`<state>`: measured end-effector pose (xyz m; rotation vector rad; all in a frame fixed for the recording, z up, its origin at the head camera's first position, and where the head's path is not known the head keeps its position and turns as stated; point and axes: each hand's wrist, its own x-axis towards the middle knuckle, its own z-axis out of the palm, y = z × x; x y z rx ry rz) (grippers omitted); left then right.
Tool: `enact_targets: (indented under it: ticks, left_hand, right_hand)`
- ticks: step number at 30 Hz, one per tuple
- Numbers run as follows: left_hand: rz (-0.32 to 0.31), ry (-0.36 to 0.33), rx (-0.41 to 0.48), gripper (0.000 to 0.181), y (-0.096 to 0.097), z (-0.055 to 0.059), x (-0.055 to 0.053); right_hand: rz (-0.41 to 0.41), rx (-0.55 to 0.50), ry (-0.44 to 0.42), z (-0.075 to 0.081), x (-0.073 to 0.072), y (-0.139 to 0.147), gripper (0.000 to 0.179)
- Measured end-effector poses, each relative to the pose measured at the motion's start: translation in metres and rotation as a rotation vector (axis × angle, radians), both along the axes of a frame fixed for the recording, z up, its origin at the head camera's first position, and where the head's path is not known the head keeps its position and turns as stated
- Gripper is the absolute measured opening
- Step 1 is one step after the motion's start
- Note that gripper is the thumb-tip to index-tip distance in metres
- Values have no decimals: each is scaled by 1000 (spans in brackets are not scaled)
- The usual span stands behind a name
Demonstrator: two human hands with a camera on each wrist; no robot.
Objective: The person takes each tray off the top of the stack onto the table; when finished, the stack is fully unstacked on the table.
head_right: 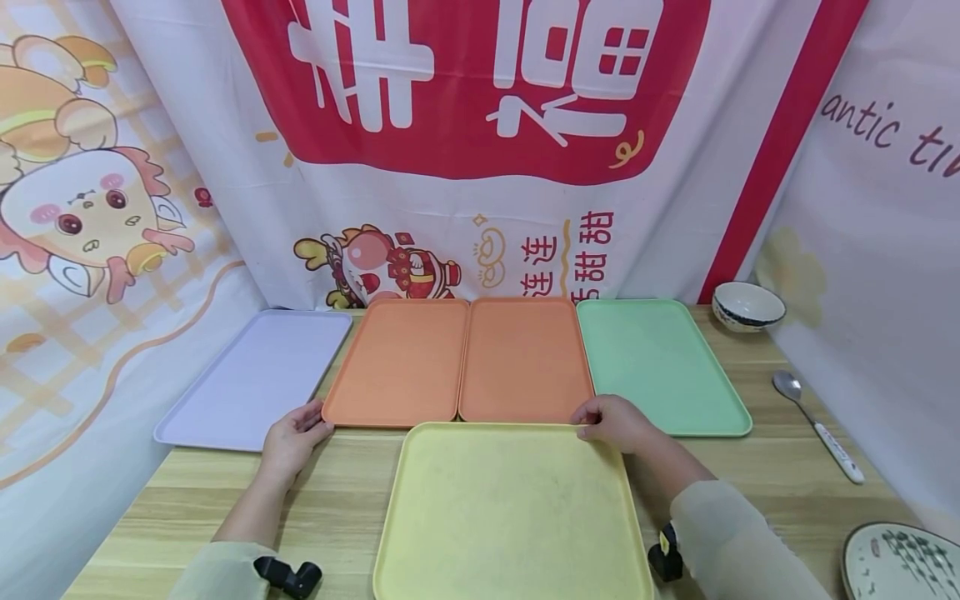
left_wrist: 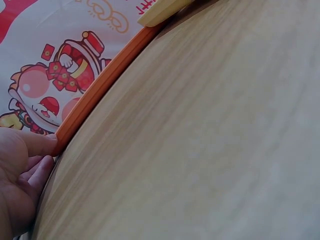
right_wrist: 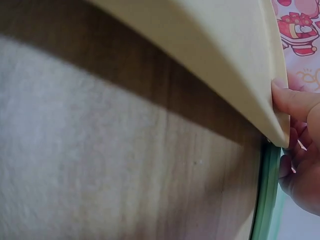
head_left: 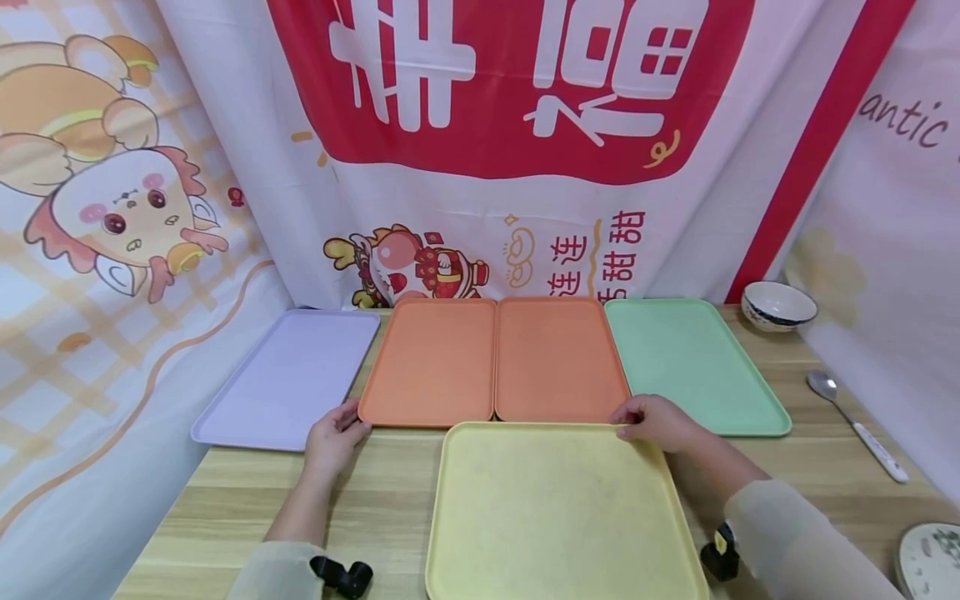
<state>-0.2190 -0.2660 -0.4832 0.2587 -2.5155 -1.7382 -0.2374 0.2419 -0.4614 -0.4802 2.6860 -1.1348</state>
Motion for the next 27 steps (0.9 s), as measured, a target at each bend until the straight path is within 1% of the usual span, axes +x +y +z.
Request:
enact_targets:
  ticks: [5, 14, 17, 20, 21, 24, 27]
  left_hand:
    - [0, 4, -3, 53, -1, -2, -1]
    - [-3, 3, -10, 54, -2, 0, 0]
    - [-5, 2, -14, 54, -3, -2, 0]
    - [-8, 33, -14, 54, -4, -4, 1]
    - [-1, 62, -8, 53, -4, -5, 1]
    - [-5, 96, -9, 54, -3, -5, 2]
    - [-3, 66, -10, 54, -3, -4, 2]
  right_hand:
    - [-15, 28, 37, -1, 1, -2, 12]
    - [-47, 45, 28, 1, 7, -6, 12]
    - [-65, 57, 29, 0, 8, -8, 12]
    - [-75, 62, 41, -2, 7, -9, 11]
    - [-78, 64, 44, -2, 7, -9, 10]
    - [-70, 67, 65, -3, 6, -9, 8]
    - [-84, 63, 58, -3, 6, -10, 9]
